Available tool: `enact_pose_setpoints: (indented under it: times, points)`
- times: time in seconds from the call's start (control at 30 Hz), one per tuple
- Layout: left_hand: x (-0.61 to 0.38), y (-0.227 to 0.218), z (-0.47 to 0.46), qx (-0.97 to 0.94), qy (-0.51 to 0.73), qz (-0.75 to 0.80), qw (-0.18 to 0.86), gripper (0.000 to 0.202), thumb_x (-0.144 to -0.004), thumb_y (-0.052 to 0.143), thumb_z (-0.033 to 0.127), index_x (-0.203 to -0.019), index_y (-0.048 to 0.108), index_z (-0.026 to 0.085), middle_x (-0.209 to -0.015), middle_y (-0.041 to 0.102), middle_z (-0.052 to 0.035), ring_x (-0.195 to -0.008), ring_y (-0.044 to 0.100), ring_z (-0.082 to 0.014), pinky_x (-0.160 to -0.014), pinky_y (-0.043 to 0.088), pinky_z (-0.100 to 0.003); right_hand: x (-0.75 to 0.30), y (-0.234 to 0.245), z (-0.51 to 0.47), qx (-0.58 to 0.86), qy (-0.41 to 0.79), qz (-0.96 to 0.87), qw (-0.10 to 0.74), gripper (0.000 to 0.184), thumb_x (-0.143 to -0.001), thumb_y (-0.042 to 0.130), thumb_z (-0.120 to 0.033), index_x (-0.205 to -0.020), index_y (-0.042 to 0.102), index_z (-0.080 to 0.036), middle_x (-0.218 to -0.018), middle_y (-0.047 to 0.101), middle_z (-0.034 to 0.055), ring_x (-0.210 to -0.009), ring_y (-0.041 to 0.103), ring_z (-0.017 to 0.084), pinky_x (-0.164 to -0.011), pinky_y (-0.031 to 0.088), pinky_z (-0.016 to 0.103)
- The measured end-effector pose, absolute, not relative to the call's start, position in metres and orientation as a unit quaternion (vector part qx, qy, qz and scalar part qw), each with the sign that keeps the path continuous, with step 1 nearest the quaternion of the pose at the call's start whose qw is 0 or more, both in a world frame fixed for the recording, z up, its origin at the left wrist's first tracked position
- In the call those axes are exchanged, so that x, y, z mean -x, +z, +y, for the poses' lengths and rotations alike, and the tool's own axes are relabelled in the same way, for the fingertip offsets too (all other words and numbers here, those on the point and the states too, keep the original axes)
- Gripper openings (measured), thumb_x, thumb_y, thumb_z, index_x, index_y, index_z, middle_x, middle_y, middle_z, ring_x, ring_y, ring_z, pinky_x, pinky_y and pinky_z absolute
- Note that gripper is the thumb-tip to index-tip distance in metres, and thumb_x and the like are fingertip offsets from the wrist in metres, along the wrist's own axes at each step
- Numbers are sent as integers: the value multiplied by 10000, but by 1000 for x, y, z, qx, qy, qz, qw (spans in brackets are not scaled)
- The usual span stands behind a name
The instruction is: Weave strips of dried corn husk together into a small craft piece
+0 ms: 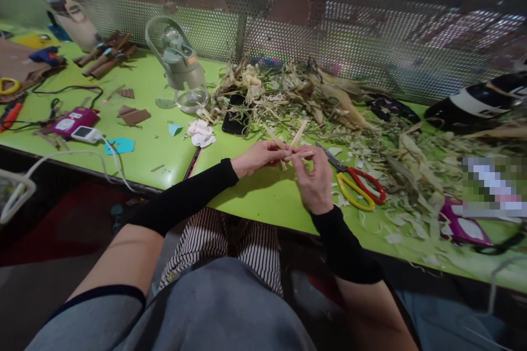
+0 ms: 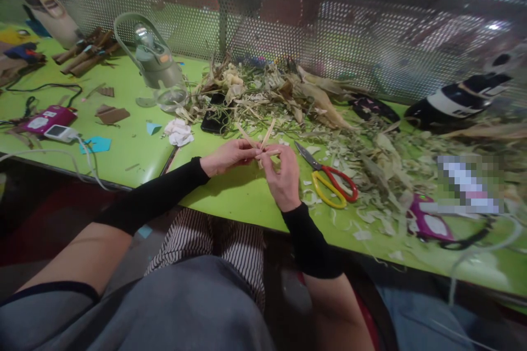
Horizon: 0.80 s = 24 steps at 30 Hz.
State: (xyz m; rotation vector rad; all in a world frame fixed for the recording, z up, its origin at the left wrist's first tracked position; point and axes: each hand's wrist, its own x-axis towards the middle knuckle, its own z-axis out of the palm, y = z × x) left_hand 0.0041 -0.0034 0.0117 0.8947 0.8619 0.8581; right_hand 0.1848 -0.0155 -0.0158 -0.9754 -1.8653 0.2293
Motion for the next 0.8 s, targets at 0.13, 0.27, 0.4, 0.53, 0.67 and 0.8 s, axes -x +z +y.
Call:
enact_pose_setpoints:
  times: [0.13, 0.27, 0.4, 0.53, 0.67, 0.8]
  points:
    - [0, 14, -3, -479, 362, 383, 702, 100, -966, 691, 149, -870, 700, 124, -692, 637, 34, -570, 482, -53, -605, 333, -225, -181, -13, -19, 461, 197, -717, 485, 180, -1018, 633, -401, -931, 620, -244, -976, 725, 54, -814, 685, 203, -732, 586, 379]
    - [1, 13, -3, -517, 358, 361, 688, 136, -961, 713, 216, -866, 695, 121, -714, 629, 29, -605, 495, -59, -624, 345, -234, -181, -14, -18, 475, 251, -693, 482, 282, -999, 661, -498, -902, 577, -247, -902, 676, 21, -695, 617, 160, -652, 544, 343]
    - [-2, 12, -4, -517, 377, 396, 659, 74, -935, 718, 127, -921, 646, 120, -683, 590, 59, -617, 523, -57, -661, 394, -233, -183, -18, -15, 482, 298, -678, 468, 385, -964, 681, -613, -903, 576, -248, -863, 664, 8, -688, 600, 156, -644, 529, 333]
    - [-3, 14, -1, -472, 426, 456, 623, 58, -961, 645, 85, -954, 610, 131, -715, 599, 58, -611, 527, -49, -669, 411, -232, -186, -22, -12, 498, 307, -677, 447, 386, -911, 739, -607, -969, 644, -237, -868, 708, 20, -716, 630, 169, -672, 561, 343]
    - [-1, 12, 4, -480, 434, 479, 593, 55, -957, 640, 95, -963, 605, 137, -742, 588, 59, -627, 510, -51, -686, 419, -230, -186, -25, -12, 478, 254, -695, 474, 315, -899, 763, -528, -944, 694, -223, -869, 748, 38, -740, 681, 187, -702, 599, 362]
    - [-1, 3, 5, -584, 382, 469, 541, 62, -905, 683, 124, -950, 642, 139, -753, 598, 44, -680, 507, -84, -711, 408, -246, -185, -25, -14, 438, 243, -709, 497, 282, -937, 735, -497, -1017, 721, -226, -932, 778, 55, -747, 719, 193, -708, 625, 371]
